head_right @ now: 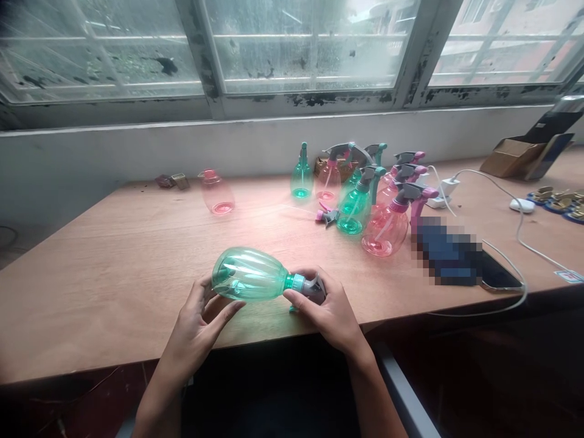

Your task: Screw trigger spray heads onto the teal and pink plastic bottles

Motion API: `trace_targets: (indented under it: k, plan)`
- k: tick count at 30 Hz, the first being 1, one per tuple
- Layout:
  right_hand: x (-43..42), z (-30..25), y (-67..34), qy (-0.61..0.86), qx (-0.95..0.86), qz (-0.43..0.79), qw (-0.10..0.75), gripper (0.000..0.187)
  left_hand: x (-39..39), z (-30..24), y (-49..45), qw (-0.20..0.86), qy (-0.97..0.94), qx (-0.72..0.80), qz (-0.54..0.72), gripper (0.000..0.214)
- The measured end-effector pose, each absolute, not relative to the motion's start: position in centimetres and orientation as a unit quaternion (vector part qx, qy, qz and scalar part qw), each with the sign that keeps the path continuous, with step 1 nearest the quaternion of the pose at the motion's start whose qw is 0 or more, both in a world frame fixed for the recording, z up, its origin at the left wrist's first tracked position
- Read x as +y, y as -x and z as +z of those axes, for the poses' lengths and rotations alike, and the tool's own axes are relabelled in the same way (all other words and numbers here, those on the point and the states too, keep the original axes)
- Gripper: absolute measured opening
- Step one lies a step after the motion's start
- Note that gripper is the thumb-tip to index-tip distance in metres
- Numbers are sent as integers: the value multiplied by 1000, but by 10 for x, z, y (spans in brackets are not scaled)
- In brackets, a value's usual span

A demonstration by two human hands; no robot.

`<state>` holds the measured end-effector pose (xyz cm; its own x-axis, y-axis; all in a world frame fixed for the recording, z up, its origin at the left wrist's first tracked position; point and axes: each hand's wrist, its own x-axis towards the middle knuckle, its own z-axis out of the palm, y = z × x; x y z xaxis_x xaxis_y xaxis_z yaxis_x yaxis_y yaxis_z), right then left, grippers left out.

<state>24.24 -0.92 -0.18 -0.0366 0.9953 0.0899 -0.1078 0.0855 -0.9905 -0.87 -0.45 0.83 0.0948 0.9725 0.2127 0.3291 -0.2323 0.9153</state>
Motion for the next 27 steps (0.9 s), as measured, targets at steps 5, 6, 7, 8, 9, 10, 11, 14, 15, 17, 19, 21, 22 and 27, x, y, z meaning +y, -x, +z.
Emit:
trace_targets:
  k: [5, 6, 7, 8, 9, 10, 11, 14, 15, 17, 19, 21, 22, 27]
  plan:
    - [-9, 2, -241, 445, -507, 507, 537, 40, -6, 9, 8, 352, -651, 512, 436, 48]
    - [-9, 2, -242, 445, -507, 507, 536, 40, -6, 9, 8, 351, -652, 512, 435, 48]
    - [-9, 2, -242, 445, -506, 509, 535, 40, -6, 9, 8, 348, -654, 513, 434, 48]
    - [-9, 3, -242, 444, -505, 511, 535, 40, -6, 9, 8, 345, -655, 514, 433, 47]
    - [-9, 3, -243, 444, -504, 512, 535, 41, -6, 9, 8, 342, -657, 515, 432, 47]
    - [-9, 2, -243, 443, -503, 513, 536, 41, -6, 9, 8, 340, -657, 516, 431, 47]
    - [-9, 2, -243, 444, -503, 513, 536, 41, -6, 9, 8, 338, -658, 517, 431, 46]
    - [-9, -1, -244, 445, -508, 506, 536, 41, -7, 10, 7, 338, -657, 520, 429, 45]
    - [-8, -2, -244, 445, -511, 502, 537, 42, -7, 11, 7, 338, -657, 520, 428, 45]
    - [-7, -5, -244, 444, -517, 495, 539, 43, -7, 12, 7, 340, -657, 521, 426, 46]
    - [-7, -7, -245, 442, -522, 491, 539, 43, -6, 12, 6, 338, -658, 521, 426, 47]
    - [-6, -7, -245, 440, -523, 490, 541, 42, -6, 11, 6, 334, -659, 522, 425, 47]
    - [-6, -6, -245, 439, -523, 490, 541, 41, -6, 11, 6, 332, -660, 523, 425, 46]
    - [-7, -4, -245, 437, -522, 491, 544, 37, -5, 12, 5, 330, -662, 526, 420, 44]
